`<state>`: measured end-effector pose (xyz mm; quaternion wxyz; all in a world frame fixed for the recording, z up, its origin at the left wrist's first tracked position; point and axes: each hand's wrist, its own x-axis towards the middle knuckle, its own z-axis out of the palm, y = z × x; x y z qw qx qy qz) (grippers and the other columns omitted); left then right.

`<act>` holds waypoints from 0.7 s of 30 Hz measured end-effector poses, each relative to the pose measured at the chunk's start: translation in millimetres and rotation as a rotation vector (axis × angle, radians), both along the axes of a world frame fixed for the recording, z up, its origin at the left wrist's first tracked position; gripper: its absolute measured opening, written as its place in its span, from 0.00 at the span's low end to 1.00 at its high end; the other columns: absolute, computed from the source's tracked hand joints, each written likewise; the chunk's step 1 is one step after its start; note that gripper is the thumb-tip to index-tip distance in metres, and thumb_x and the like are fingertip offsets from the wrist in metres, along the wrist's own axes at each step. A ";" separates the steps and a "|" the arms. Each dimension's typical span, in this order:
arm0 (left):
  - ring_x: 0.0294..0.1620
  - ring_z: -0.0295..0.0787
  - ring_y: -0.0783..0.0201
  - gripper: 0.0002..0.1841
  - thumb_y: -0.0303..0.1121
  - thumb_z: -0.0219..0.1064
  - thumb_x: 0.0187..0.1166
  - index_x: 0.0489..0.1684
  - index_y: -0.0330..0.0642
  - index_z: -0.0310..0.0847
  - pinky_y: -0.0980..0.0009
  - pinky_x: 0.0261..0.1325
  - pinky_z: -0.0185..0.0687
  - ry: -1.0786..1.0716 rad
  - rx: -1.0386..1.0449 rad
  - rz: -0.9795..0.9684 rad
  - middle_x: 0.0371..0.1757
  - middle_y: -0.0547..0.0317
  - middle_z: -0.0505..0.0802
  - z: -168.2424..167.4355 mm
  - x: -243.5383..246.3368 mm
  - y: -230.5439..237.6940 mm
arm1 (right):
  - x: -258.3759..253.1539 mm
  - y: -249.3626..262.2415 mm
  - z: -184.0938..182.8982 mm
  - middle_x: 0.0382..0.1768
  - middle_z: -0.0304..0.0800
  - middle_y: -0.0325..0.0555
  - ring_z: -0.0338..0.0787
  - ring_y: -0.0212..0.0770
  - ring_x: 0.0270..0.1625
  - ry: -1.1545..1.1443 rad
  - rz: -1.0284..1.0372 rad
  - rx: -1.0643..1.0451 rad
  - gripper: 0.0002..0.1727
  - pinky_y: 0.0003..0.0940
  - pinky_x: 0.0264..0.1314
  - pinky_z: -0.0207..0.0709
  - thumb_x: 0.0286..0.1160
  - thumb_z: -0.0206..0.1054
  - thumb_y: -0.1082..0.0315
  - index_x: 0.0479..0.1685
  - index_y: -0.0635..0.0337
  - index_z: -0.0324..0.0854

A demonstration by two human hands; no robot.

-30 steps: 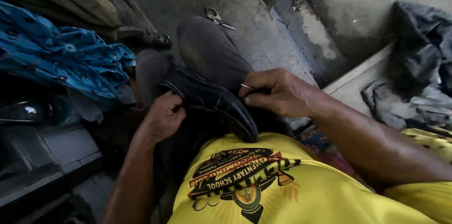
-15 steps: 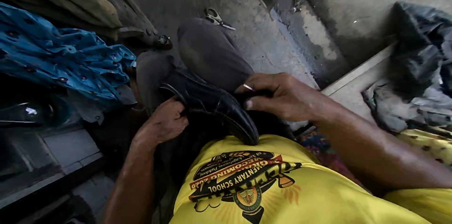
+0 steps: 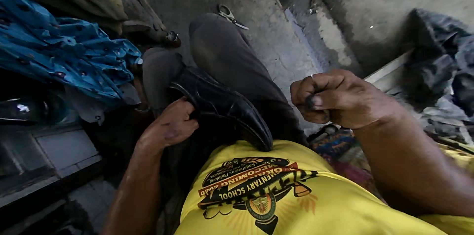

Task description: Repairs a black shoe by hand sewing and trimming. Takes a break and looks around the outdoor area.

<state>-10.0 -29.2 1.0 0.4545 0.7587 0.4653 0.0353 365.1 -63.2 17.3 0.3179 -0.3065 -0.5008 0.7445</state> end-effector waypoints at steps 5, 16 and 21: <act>0.54 0.87 0.68 0.07 0.33 0.66 0.76 0.39 0.44 0.90 0.62 0.60 0.85 -0.021 0.139 0.023 0.48 0.60 0.92 5.7 -4.8 -6.0 | 0.8 3.1 -5.3 0.22 0.80 0.33 0.73 0.24 0.16 -0.176 -0.169 0.056 0.10 0.18 0.15 0.66 0.81 0.61 0.64 0.34 0.53 0.86; 0.54 0.85 0.70 0.13 0.39 0.64 0.85 0.49 0.39 0.90 0.74 0.59 0.83 -0.197 0.534 0.095 0.51 0.57 0.90 56.6 13.0 -4.9 | -47.2 6.5 -11.4 0.41 0.89 0.38 0.88 0.28 0.46 -0.483 -0.050 0.533 0.07 0.23 0.48 0.85 0.75 0.68 0.68 0.40 0.58 0.91; 0.54 0.85 0.64 0.12 0.42 0.63 0.83 0.46 0.49 0.93 0.55 0.63 0.77 -0.220 0.446 -0.188 0.47 0.63 0.90 56.4 73.5 10.8 | -32.2 7.1 5.6 0.22 0.80 0.31 0.73 0.23 0.17 -0.352 -0.055 0.295 0.09 0.17 0.15 0.65 0.77 0.60 0.68 0.32 0.53 0.85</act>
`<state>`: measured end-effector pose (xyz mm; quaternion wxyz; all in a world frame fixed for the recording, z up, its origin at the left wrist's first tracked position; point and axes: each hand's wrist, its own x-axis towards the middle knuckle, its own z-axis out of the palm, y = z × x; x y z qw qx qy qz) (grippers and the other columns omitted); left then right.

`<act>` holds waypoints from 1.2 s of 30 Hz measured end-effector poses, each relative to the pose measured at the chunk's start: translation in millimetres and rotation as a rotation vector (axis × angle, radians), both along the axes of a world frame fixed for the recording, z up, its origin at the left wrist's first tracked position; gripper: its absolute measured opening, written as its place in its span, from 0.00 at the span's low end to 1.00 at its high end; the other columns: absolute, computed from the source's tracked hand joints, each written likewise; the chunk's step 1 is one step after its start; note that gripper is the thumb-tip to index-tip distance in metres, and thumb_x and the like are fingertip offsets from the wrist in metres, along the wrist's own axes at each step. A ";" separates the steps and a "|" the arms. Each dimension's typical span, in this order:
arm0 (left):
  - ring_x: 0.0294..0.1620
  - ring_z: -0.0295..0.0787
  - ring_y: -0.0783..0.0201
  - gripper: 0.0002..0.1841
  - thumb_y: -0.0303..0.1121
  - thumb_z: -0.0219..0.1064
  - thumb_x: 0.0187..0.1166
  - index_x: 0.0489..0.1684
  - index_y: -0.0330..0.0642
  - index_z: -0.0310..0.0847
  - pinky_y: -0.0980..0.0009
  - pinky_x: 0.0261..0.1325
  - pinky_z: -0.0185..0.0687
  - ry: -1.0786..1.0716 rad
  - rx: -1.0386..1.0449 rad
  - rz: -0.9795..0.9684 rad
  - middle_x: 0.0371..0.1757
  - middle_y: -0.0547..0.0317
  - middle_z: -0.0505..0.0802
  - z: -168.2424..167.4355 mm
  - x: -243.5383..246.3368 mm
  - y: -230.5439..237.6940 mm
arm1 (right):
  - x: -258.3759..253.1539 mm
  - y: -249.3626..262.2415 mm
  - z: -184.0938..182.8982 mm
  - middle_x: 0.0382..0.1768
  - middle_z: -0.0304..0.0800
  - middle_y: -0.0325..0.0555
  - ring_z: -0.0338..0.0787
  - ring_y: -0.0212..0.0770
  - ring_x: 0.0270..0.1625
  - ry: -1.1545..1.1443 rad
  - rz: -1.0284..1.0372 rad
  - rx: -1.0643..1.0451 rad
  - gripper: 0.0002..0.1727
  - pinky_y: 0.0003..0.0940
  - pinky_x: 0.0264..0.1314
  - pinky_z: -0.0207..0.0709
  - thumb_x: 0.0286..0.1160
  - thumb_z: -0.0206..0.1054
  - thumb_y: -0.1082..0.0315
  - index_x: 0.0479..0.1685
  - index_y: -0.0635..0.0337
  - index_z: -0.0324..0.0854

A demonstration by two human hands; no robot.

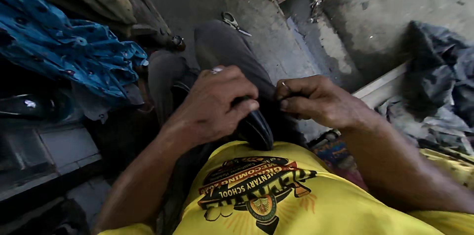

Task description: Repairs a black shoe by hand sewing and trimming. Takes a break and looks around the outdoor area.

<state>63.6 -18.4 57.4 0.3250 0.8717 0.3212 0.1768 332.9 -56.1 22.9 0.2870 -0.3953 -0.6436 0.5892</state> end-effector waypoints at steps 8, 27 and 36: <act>0.47 0.82 0.69 0.08 0.36 0.65 0.82 0.36 0.50 0.91 0.67 0.52 0.79 0.096 -0.157 -0.152 0.39 0.66 0.86 -10.3 32.2 19.6 | 10.6 -5.5 -8.0 0.17 0.76 0.34 0.73 0.26 0.15 0.095 -0.063 -0.109 0.12 0.19 0.14 0.65 0.83 0.57 0.65 0.32 0.55 0.82; 0.40 0.80 0.72 0.09 0.37 0.66 0.81 0.36 0.48 0.92 0.72 0.45 0.77 0.057 -0.194 -0.069 0.35 0.67 0.83 -17.2 31.7 18.1 | 24.7 -5.4 -11.9 0.20 0.77 0.31 0.74 0.24 0.19 -0.105 -0.080 0.041 0.11 0.19 0.17 0.65 0.84 0.59 0.63 0.35 0.54 0.83; 0.49 0.82 0.70 0.11 0.43 0.66 0.81 0.31 0.50 0.87 0.68 0.50 0.81 0.112 -0.392 -0.277 0.47 0.64 0.85 -10.7 38.4 23.5 | 7.0 -6.8 6.5 0.26 0.78 0.30 0.74 0.20 0.24 -0.063 -0.101 0.189 0.09 0.15 0.22 0.67 0.84 0.60 0.65 0.38 0.56 0.82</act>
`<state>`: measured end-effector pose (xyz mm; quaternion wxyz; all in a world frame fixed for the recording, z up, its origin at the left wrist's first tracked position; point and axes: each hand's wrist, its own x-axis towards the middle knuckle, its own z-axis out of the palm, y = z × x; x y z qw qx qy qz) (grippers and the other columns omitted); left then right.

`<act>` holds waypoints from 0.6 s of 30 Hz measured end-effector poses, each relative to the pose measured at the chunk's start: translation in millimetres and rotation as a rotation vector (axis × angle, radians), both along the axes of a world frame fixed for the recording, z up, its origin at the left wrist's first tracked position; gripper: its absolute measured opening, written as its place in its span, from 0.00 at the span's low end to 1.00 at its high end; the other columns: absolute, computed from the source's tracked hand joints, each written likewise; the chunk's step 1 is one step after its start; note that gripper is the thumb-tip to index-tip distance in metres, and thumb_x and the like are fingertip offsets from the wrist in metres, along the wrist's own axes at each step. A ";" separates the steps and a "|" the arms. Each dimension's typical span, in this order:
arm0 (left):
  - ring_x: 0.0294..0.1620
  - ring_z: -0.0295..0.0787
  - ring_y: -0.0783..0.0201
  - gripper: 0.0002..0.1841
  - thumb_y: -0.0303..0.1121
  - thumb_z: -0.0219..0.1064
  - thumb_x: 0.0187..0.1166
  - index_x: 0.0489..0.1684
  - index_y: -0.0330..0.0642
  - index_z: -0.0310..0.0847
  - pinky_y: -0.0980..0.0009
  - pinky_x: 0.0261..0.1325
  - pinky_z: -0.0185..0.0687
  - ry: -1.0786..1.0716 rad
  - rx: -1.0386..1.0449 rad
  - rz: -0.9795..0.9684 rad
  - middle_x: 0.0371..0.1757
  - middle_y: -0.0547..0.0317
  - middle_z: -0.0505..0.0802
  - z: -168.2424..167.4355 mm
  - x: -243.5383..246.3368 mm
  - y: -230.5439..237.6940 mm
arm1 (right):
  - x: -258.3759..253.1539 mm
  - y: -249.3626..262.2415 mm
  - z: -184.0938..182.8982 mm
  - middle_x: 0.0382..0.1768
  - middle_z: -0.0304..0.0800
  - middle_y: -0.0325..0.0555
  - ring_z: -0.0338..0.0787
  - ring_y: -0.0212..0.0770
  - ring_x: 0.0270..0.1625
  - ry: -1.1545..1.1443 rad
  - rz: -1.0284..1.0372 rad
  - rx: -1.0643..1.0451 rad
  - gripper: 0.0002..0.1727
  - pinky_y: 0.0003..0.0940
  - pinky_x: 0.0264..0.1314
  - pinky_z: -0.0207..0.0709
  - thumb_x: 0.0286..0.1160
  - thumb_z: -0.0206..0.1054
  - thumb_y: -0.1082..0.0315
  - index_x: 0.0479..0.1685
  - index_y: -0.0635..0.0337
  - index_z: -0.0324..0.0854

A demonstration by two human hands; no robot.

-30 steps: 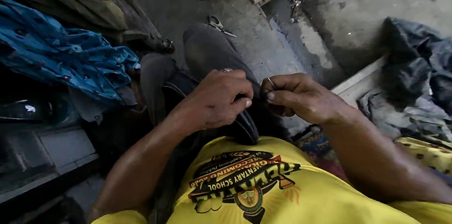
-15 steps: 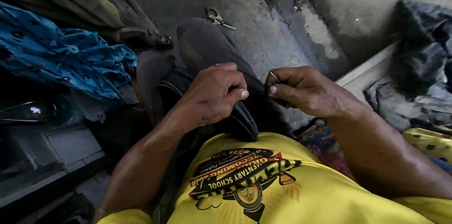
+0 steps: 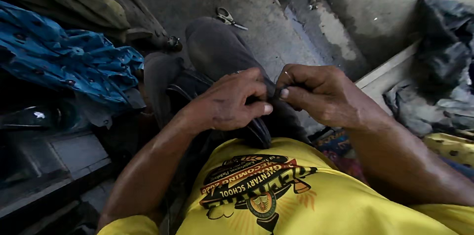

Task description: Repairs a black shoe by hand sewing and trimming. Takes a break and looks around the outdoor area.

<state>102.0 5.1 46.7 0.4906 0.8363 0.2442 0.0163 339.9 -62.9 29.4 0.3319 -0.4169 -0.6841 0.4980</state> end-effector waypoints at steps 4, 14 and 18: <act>0.48 0.83 0.74 0.10 0.35 0.68 0.80 0.28 0.44 0.88 0.78 0.50 0.81 -0.216 -0.175 0.110 0.45 0.64 0.87 -5.8 -5.0 8.7 | 3.1 -3.9 -9.8 0.23 0.79 0.30 0.74 0.22 0.20 0.062 -0.068 -0.031 0.09 0.17 0.18 0.66 0.84 0.61 0.65 0.36 0.56 0.83; 0.50 0.86 0.72 0.05 0.33 0.75 0.74 0.31 0.44 0.92 0.76 0.52 0.85 -0.338 -0.271 0.504 0.47 0.64 0.90 -10.7 -5.5 5.6 | -24.8 -10.4 -15.3 0.27 0.88 0.38 0.79 0.29 0.18 0.196 -0.191 -0.299 0.06 0.22 0.15 0.72 0.76 0.70 0.67 0.44 0.58 0.88; 0.45 0.86 0.73 0.05 0.33 0.76 0.74 0.29 0.44 0.93 0.78 0.47 0.85 -0.319 -0.181 0.583 0.42 0.64 0.89 -11.1 -3.9 1.0 | -43.2 -5.9 -16.8 0.27 0.88 0.39 0.79 0.29 0.20 0.274 -0.197 -0.311 0.03 0.21 0.16 0.70 0.77 0.70 0.71 0.38 0.59 0.89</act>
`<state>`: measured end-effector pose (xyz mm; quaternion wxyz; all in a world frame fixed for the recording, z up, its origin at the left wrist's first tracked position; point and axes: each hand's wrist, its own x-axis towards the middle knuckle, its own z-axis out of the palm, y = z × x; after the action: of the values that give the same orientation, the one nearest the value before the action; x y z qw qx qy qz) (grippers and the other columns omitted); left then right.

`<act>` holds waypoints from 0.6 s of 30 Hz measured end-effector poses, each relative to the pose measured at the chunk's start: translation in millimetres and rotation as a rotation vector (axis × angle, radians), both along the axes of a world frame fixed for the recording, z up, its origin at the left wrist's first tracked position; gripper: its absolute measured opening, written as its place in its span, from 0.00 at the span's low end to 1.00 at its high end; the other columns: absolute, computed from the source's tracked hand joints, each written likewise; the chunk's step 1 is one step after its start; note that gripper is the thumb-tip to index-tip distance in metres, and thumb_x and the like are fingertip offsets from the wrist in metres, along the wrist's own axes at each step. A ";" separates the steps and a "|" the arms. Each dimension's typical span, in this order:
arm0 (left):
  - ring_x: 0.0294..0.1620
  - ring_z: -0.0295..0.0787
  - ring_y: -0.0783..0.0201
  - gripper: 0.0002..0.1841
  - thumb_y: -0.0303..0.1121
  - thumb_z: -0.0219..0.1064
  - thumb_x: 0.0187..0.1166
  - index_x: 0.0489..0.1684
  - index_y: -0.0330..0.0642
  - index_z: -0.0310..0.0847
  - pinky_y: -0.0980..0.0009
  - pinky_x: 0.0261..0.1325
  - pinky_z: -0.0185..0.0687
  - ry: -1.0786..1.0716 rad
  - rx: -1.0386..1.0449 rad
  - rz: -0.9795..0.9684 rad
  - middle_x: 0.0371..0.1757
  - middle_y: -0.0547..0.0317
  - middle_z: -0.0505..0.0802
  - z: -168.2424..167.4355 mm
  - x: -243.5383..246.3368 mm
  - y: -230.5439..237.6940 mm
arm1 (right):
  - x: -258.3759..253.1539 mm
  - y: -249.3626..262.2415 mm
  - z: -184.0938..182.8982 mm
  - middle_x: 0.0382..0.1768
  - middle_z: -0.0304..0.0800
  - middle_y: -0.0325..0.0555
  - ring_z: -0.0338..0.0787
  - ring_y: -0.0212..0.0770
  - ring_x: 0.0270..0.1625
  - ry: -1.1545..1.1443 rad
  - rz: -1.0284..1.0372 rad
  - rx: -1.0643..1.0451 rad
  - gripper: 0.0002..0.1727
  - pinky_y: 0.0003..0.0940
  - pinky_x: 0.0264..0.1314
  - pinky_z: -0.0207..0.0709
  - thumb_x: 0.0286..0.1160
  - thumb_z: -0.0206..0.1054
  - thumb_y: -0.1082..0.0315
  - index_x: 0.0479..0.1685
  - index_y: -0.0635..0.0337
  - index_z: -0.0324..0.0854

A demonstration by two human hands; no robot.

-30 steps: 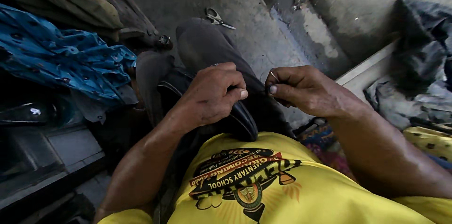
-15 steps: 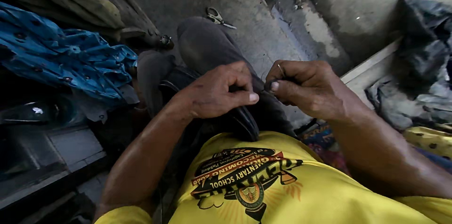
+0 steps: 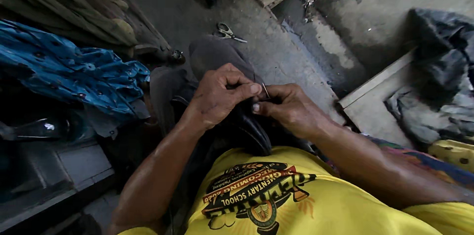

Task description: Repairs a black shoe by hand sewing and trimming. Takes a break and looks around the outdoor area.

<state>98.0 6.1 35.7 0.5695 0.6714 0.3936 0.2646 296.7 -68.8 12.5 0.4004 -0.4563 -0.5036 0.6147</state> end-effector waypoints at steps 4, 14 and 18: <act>0.40 0.83 0.74 0.09 0.38 0.76 0.75 0.27 0.46 0.92 0.79 0.41 0.80 0.106 0.059 0.020 0.38 0.66 0.87 -0.4 -1.2 -0.5 | -0.6 3.4 -1.9 0.24 0.84 0.40 0.78 0.31 0.19 -0.013 0.016 0.006 0.07 0.23 0.17 0.71 0.79 0.66 0.71 0.33 0.60 0.86; 0.38 0.83 0.73 0.12 0.38 0.69 0.81 0.27 0.44 0.87 0.78 0.41 0.82 0.160 0.095 -0.007 0.38 0.62 0.84 -0.1 -2.0 -0.3 | 4.4 0.3 -7.4 0.24 0.84 0.41 0.76 0.31 0.18 -0.016 -0.005 0.014 0.08 0.23 0.16 0.69 0.79 0.67 0.71 0.32 0.60 0.87; 0.39 0.87 0.70 0.12 0.36 0.67 0.83 0.29 0.40 0.87 0.75 0.44 0.89 0.070 0.041 0.032 0.40 0.59 0.86 -3.9 -2.8 1.3 | 4.9 -0.5 -9.2 0.23 0.84 0.41 0.75 0.30 0.17 0.025 -0.001 -0.014 0.08 0.22 0.15 0.69 0.79 0.66 0.72 0.32 0.60 0.86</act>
<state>95.2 7.4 31.8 0.5372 0.6854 0.4185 0.2578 301.6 -69.3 3.4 0.4036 -0.4515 -0.4940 0.6238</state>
